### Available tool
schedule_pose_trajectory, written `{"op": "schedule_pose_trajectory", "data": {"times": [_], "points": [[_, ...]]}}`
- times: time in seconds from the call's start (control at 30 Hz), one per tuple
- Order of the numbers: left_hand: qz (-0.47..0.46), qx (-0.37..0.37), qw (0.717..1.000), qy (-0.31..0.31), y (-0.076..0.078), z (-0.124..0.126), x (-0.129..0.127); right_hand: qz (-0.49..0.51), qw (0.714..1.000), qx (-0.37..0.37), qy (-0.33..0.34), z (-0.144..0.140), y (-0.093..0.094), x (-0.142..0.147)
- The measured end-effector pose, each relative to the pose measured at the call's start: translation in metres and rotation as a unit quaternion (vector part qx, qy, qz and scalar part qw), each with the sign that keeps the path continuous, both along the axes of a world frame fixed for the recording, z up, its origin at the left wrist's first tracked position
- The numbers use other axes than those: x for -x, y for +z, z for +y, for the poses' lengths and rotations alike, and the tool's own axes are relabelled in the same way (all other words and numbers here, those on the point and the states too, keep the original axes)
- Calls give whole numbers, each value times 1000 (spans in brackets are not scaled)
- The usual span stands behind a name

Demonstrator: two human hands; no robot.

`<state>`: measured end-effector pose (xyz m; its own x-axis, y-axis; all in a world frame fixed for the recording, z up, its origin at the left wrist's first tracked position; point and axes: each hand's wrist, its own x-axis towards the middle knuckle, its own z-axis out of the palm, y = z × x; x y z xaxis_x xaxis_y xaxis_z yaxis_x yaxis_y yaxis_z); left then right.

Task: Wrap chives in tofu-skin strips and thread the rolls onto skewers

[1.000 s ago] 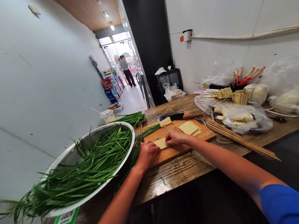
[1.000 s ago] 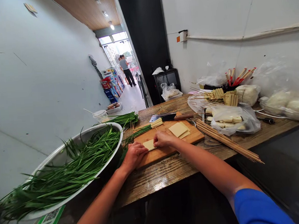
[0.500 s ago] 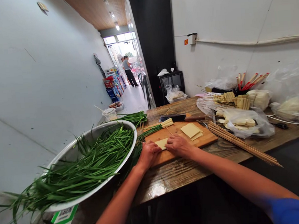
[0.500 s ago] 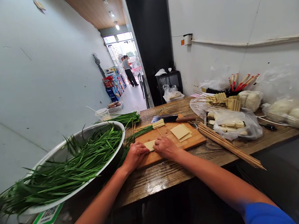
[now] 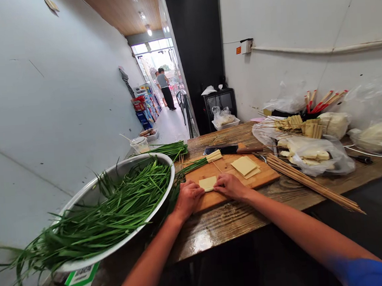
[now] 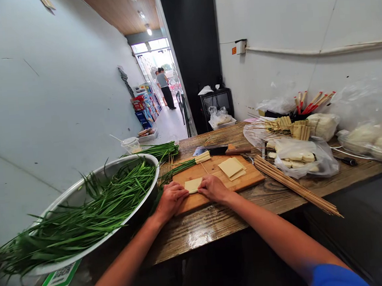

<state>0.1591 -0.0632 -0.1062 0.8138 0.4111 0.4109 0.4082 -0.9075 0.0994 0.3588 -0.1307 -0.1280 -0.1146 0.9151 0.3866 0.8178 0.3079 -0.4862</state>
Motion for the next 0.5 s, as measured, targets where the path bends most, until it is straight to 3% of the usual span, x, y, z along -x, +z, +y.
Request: {"op": "schedule_pose_trajectory", "data": {"times": [0.1, 0.17, 0.3, 0.5], "points": [[13, 21, 1000, -7, 3, 2, -1, 61, 996, 71, 9, 3, 5, -3], [8, 41, 999, -7, 3, 4, -1, 55, 996, 72, 9, 2, 7, -3], [-18, 103, 995, 3, 2, 7, 0, 39, 997, 52, -43, -4, 8, 4], [-40, 181, 982, 45, 7, 5, -1, 81, 979, 150, -111, -6, 16, 11]]}}
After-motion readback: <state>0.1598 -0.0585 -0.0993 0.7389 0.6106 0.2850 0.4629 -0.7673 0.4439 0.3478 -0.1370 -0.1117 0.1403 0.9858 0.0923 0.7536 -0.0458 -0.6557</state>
